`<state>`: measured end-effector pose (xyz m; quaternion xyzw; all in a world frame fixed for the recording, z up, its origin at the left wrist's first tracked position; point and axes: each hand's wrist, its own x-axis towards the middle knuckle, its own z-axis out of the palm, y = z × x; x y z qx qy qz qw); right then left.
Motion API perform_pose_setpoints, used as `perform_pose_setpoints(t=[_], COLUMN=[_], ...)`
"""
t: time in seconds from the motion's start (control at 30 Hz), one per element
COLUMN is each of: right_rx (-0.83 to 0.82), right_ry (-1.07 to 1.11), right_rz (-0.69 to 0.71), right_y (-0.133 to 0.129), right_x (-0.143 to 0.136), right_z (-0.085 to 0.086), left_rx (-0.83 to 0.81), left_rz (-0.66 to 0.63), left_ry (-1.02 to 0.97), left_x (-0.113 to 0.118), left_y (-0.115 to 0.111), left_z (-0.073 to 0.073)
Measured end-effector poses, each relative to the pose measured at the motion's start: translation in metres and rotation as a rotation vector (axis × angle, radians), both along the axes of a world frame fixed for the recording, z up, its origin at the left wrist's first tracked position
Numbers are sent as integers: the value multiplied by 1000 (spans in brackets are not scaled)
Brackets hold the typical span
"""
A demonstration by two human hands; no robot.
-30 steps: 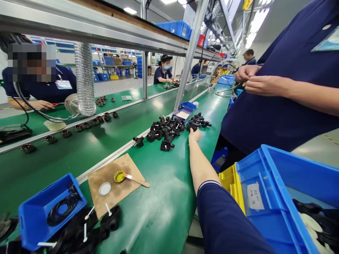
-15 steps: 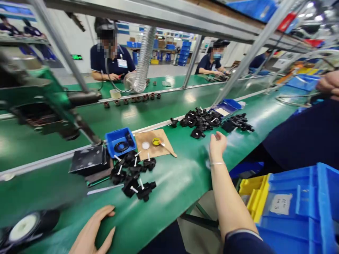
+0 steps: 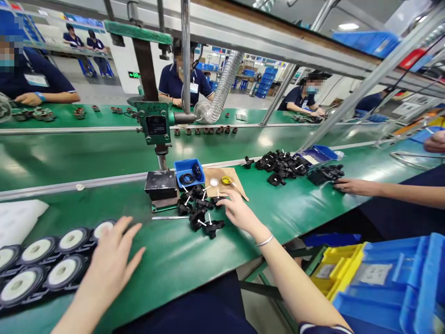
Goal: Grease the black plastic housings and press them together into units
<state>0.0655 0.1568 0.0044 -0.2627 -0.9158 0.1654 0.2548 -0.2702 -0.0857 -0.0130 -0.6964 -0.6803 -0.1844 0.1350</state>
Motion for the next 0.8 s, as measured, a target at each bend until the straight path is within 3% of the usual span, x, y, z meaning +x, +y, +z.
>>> perform_pose_setpoints(t=[0.1, 0.23, 0.33, 0.47, 0.7, 0.8], right_rx=[1, -46, -121, -248, -510, -808], right_ry=[-48, -47, -1, 152, 641, 799], right_rz=[41, 61, 70, 23, -291, -279], right_y=[7, 17, 22, 20, -17, -34], right_x=[-6, -13, -15, -12, -10, -19], right_z=[-10, -15, -13, -4, 11, 20], left_rx=[-123, -295, -331, -339, -364, -330], left_rz=[127, 32, -8, -76, -205, -216], left_ry=[113, 62, 5, -110, -432, -480], left_x=[-42, -78, -85, -62, 26, 36], left_y=[0, 8, 15, 19, 12, 18], left_z=[13, 20, 26, 34, 20, 31])
